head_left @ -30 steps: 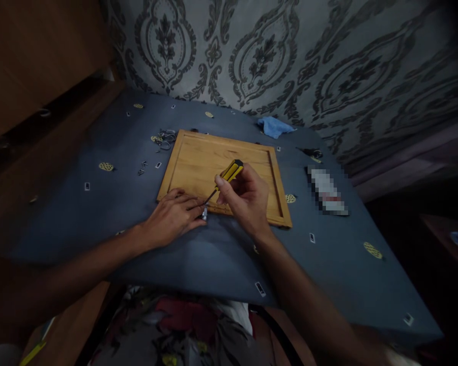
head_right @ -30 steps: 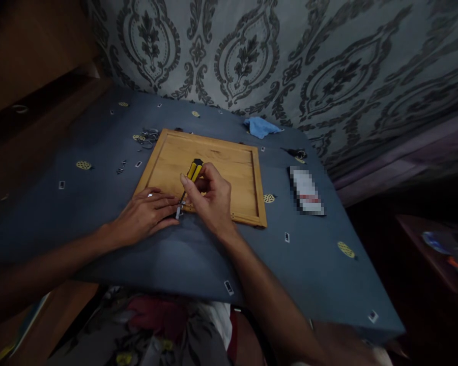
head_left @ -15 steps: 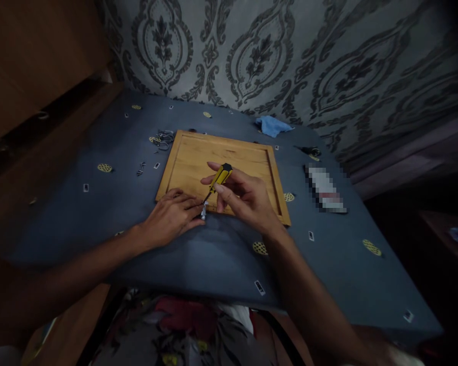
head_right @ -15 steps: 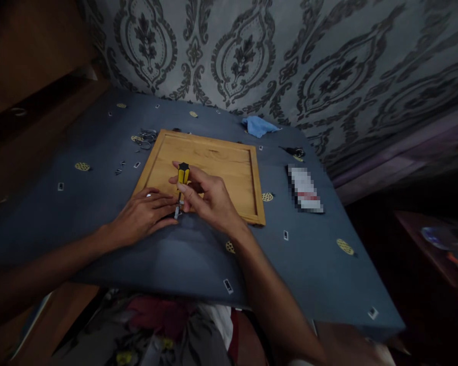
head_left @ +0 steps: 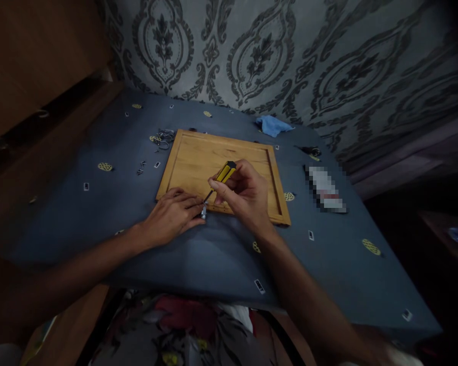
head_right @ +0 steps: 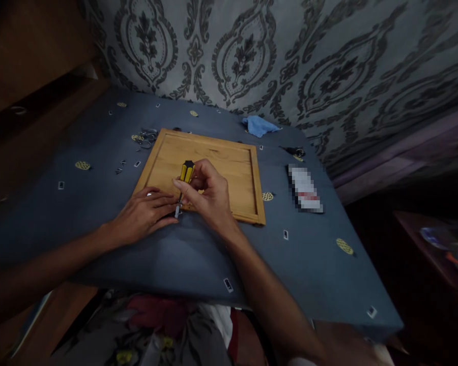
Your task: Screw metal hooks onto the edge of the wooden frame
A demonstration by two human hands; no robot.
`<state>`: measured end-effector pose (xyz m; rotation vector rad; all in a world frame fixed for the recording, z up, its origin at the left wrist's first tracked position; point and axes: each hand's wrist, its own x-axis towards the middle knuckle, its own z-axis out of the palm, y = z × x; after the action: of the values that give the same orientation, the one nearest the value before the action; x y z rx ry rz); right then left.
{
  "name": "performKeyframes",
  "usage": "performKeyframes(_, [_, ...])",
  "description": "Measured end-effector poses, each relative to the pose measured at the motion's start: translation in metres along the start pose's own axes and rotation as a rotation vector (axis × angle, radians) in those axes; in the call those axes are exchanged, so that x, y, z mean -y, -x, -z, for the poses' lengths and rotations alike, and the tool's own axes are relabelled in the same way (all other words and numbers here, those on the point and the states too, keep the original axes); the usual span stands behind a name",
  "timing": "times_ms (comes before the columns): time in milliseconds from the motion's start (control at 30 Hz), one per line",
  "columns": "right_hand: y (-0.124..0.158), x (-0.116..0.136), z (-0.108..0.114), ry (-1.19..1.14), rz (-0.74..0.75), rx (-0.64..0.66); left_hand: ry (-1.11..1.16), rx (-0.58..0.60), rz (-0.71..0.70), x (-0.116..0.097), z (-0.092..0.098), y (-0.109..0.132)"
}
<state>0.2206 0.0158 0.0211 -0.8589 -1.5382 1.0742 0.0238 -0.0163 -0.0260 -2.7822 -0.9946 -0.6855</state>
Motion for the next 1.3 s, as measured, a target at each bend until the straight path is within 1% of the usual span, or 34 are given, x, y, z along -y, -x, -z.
performKeyframes(67, [0.0,0.001,0.001,-0.002,-0.007,0.013,0.004,0.014,0.01,0.0,0.0,0.0])
performKeyframes(267, [0.0,0.006,0.008,0.088,0.012,0.151,0.016,0.024,0.015,0.0,-0.001,-0.001])
performKeyframes(333, [0.001,0.005,0.005,0.086,0.028,0.127,0.022,0.027,0.016,0.001,-0.001,0.0])
performKeyframes(467, [0.002,0.0,-0.005,0.004,0.05,-0.019,0.027,0.043,0.017,0.001,0.0,0.0])
performKeyframes(533, [0.002,-0.002,-0.008,-0.018,0.044,-0.049,0.027,0.05,0.025,0.001,0.0,0.0])
performKeyframes(700, [0.001,-0.004,-0.006,-0.03,0.047,-0.031,0.043,0.048,0.028,0.001,-0.001,0.001])
performKeyframes(867, [0.0,-0.003,0.0,0.033,0.048,0.074,0.057,0.058,0.033,0.001,-0.001,0.001])
performKeyframes(933, [0.0,-0.003,0.001,0.036,0.057,0.092,0.052,0.051,0.025,0.001,0.0,0.0])
performKeyframes(1067, [-0.001,-0.007,-0.001,-0.01,0.086,0.073,0.028,0.032,0.016,0.0,0.001,-0.001])
performKeyframes(1233, [-0.005,-0.014,-0.002,-0.056,0.066,0.028,0.033,0.061,0.031,0.0,0.002,-0.001])
performKeyframes(1300, [-0.007,-0.015,-0.002,-0.055,0.059,-0.007,0.042,0.053,0.03,0.0,0.001,0.0])
